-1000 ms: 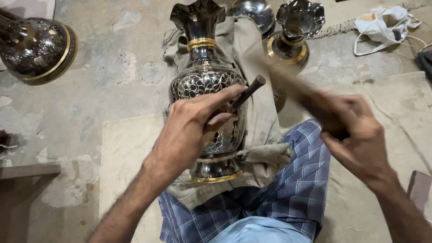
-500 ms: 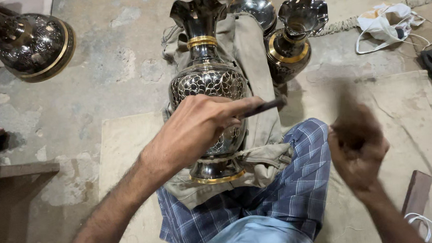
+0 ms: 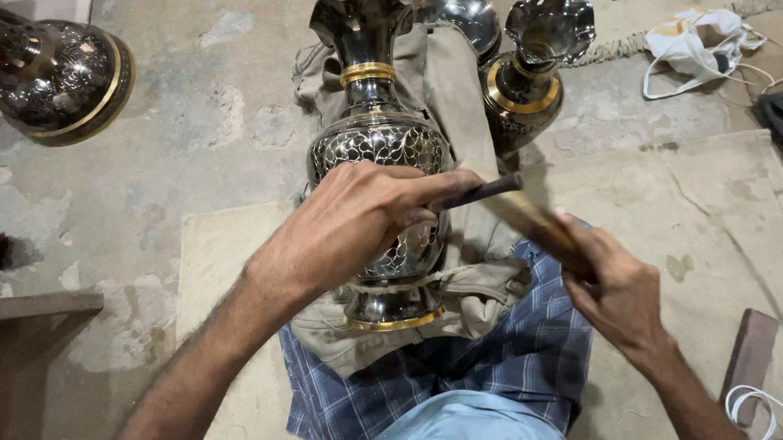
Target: The person sits on the floor and uses a hammer and chisel to emboss a decorative pattern on a metal vase. They repeatedly tap the chisel against the vase surface to create indentations, occasionally rotating the vase to access different areas.
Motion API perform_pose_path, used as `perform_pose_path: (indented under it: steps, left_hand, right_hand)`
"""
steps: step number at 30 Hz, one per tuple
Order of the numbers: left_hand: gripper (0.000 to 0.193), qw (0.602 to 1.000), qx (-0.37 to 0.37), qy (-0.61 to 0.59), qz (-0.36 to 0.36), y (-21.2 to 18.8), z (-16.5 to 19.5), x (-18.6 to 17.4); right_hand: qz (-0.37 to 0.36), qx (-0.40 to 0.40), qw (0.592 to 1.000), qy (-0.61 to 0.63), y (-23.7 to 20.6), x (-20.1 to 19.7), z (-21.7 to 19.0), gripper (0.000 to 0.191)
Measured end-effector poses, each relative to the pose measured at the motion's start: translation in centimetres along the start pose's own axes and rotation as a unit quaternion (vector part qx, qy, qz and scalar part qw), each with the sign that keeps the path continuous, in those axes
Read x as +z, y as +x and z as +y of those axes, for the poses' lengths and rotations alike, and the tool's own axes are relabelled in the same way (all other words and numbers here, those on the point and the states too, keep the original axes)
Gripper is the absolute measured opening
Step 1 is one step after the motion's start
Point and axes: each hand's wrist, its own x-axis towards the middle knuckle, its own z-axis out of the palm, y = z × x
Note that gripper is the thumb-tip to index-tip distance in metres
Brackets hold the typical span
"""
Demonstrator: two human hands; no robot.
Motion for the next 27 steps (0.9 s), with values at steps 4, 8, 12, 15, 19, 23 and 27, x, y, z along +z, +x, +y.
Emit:
perform_pose_path:
  steps: [4,8,12,15,19,23,27]
  left_hand:
    - [0.048,1.000,0.013,-0.025,0.013,0.0,-0.3,0.1]
    - [0.047,0.997,0.059,-0.027,0.049,-0.1,-0.2,0.1]
    - [0.045,0.998,-0.048,-0.025,-0.008,-0.3,0.1,-0.1]
    - [0.044,0.996,-0.023,-0.055,0.066,-0.8,0.5,0.1]
    - [0.047,0.981,-0.078,-0.126,0.122,-1.6,0.4,0.9]
    - [0.047,0.973,-0.044,-0.116,0.196,-2.4,-0.3,2.1]
    - [0.046,0.922,-0.031,-0.197,0.331,-4.8,-0.8,3.2]
  right_hand:
    - [0.146,0.053,0.941,0.299,0.9,-0.6,-0.4,0.054]
    - [0.205,-0.038,0.963,0.170,2.3,-3.2,-1.6,0.052]
    - [0.231,0.026,0.909,0.345,3.6,-4.6,-2.9,0.041]
    - [0.167,-0.097,0.981,0.016,4.2,-5.4,-2.9,0.051]
    - [0.135,0.020,0.952,0.276,5.1,-6.7,-2.8,0.021]
    - [0.098,-0.055,0.993,0.034,7.0,-9.2,-3.3,0.045]
    - [0.056,-0.014,0.990,0.130,8.3,-9.5,-4.3,0.060]
